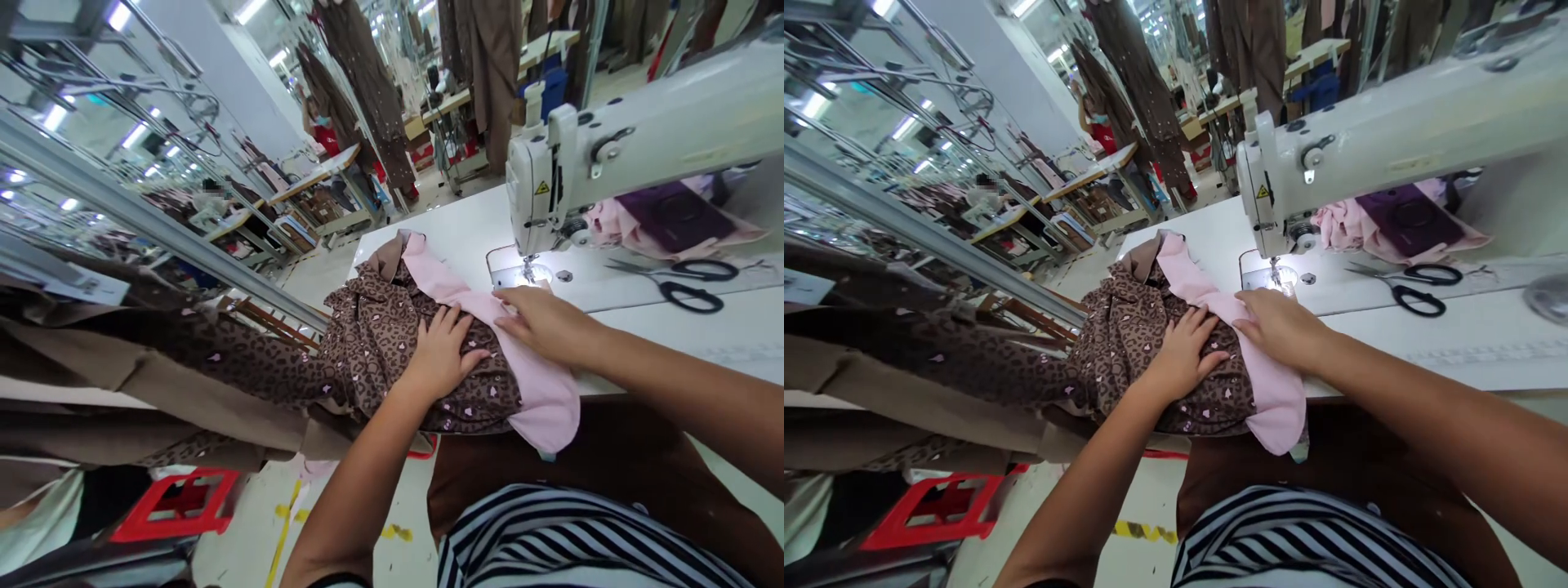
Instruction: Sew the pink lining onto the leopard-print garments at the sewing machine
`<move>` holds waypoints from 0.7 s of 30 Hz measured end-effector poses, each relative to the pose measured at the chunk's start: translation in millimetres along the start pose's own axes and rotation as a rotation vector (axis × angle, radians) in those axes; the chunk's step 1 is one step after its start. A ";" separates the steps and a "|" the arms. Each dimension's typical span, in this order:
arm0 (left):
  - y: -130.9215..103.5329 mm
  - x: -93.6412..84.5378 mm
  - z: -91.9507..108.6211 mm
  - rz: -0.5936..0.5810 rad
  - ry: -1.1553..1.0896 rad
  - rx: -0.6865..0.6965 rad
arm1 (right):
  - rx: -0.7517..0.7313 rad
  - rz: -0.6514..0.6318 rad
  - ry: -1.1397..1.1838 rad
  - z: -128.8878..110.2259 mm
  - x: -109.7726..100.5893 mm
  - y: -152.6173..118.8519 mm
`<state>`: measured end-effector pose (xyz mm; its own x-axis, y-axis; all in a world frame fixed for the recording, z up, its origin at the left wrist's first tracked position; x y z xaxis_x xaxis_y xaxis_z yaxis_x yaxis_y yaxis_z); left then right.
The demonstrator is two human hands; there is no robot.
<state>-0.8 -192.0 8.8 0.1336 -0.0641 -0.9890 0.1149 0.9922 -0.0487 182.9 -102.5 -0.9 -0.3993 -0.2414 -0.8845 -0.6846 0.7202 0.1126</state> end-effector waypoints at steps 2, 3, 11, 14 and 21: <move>-5.3 2.1 4.8 -0.072 0.000 0.009 | 0.057 -0.028 -0.025 -9.2 5.6 16.9; -8.9 2.4 6.5 -0.096 -0.001 0.017 | 0.088 -0.044 -0.039 -13.0 6.7 21.8; -34.2 13.4 4.7 -0.059 0.002 -0.071 | 0.267 -0.185 -0.191 -11.2 -13.8 8.8; -43.4 17.6 7.6 -0.040 0.026 -0.064 | 0.273 -0.232 -0.231 -3.7 -15.8 -2.9; -23.1 -11.3 0.8 0.009 0.052 0.074 | 0.134 -0.137 -0.179 -9.5 -13.1 6.5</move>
<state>-4.2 -214.3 21.2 0.0837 -0.0473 -0.9954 0.1868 0.9819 -0.0309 177.8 -100.9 15.7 -0.1858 -0.2319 -0.9548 -0.6335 0.7711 -0.0639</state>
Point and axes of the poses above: each hand's wrist, its own y-axis towards the middle knuckle, its own x-axis out of the palm, z = x × y, the point moved 1 cm from there along y, towards the middle knuckle, and after that the axes turned 1 degree about x, right-handed, at the moved point
